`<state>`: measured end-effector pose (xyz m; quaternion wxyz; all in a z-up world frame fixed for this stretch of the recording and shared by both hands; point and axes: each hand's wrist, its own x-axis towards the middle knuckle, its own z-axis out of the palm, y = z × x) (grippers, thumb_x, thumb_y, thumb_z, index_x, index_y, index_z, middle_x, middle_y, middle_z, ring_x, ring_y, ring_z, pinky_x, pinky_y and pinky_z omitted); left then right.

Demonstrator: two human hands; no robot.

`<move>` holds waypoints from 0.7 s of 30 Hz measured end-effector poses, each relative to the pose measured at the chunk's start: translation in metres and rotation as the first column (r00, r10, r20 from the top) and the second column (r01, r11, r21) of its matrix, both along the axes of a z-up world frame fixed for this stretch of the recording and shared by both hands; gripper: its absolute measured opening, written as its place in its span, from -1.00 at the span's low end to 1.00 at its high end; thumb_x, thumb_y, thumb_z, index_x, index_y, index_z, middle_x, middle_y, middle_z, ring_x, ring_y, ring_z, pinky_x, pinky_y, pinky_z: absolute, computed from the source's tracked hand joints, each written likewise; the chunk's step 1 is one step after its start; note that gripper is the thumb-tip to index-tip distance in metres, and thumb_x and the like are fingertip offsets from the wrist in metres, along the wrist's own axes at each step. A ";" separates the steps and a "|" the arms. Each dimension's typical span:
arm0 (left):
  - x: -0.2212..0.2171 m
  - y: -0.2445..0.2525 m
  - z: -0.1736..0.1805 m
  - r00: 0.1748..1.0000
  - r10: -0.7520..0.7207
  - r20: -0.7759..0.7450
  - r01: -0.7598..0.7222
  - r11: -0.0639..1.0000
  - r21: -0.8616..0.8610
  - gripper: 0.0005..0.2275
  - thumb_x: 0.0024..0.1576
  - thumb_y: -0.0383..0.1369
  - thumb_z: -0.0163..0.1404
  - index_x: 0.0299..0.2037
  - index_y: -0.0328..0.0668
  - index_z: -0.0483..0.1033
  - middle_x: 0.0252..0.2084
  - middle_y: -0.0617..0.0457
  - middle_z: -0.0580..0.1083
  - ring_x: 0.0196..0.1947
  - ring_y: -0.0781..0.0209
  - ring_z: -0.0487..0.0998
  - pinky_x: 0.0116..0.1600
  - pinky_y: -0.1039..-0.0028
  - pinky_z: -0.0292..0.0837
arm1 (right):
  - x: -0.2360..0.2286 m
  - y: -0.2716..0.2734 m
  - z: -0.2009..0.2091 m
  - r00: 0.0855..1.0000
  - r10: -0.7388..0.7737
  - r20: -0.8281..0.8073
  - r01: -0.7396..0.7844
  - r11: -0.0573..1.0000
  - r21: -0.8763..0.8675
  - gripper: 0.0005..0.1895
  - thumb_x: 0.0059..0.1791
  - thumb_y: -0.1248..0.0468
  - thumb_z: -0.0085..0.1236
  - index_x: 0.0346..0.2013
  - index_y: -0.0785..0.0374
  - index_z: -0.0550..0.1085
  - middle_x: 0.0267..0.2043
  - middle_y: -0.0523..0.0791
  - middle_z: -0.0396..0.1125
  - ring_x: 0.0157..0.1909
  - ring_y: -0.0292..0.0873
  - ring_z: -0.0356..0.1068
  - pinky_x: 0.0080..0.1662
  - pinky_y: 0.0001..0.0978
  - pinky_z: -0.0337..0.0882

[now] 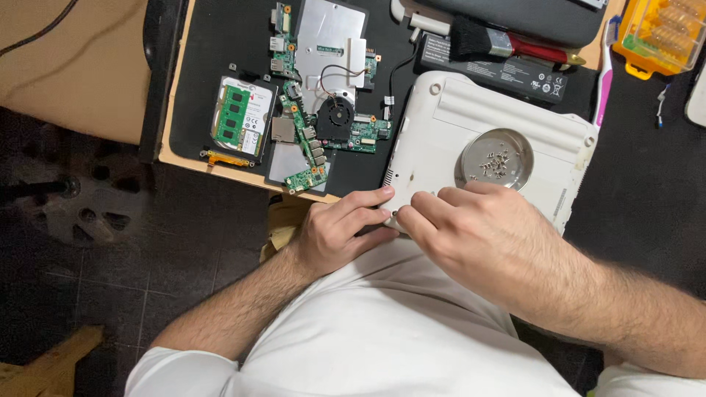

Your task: The person uses a screwdriver to tighten screws into the back casing of a white laptop. They then flip the casing over and pick up a black laptop, opening it to reveal the internal components and motherboard.

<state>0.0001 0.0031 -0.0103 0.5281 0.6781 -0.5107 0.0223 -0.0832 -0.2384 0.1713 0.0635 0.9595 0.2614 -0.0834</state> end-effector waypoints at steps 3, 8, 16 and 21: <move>-0.001 0.000 -0.003 1.000 -0.006 -0.021 0.006 1.000 0.006 -0.73 0.40 -0.28 0.50 0.10 -0.25 0.71 0.41 -0.17 0.68 0.10 0.10 0.92 -0.01 0.34 0.88 | -0.002 -0.002 -0.006 1.000 -0.014 -0.009 0.014 1.000 -0.008 -0.79 0.22 0.34 0.18 -0.23 -0.04 0.39 -0.39 -0.28 0.37 -0.46 -0.12 0.52 -0.30 -0.17 0.41; 0.000 0.000 -0.002 1.000 0.000 -0.007 0.000 1.000 0.006 -0.73 0.41 -0.29 0.51 0.09 -0.24 0.71 0.41 -0.15 0.68 0.08 0.13 0.93 -0.03 0.37 0.87 | -0.003 -0.003 -0.014 0.999 -0.034 -0.006 0.034 0.999 -0.017 -0.79 0.21 0.32 0.20 -0.24 -0.02 0.39 -0.46 -0.29 0.40 -0.52 -0.10 0.56 -0.31 -0.18 0.44; -0.001 0.001 -0.004 1.000 -0.007 0.003 0.007 1.000 0.027 -0.73 0.42 -0.29 0.48 0.13 -0.25 0.72 0.43 -0.16 0.67 0.16 0.12 0.91 0.04 0.34 0.91 | 0.003 0.003 0.002 0.995 -0.073 -0.071 0.066 0.994 -0.085 -0.82 0.38 0.07 0.08 -0.07 -0.02 0.41 -0.44 -0.30 0.40 -0.49 -0.09 0.60 -0.39 -0.11 0.45; -0.001 0.001 -0.001 1.000 -0.004 -0.005 0.004 1.000 0.014 -0.74 0.41 -0.31 0.50 0.10 -0.29 0.73 0.42 -0.17 0.67 0.07 0.08 0.92 0.00 0.30 0.91 | 0.007 0.002 0.002 0.999 0.011 0.033 -0.011 1.000 0.008 -0.88 0.30 0.24 0.16 -0.10 -0.02 0.43 -0.24 -0.25 0.33 -0.33 -0.14 0.45 -0.29 -0.19 0.45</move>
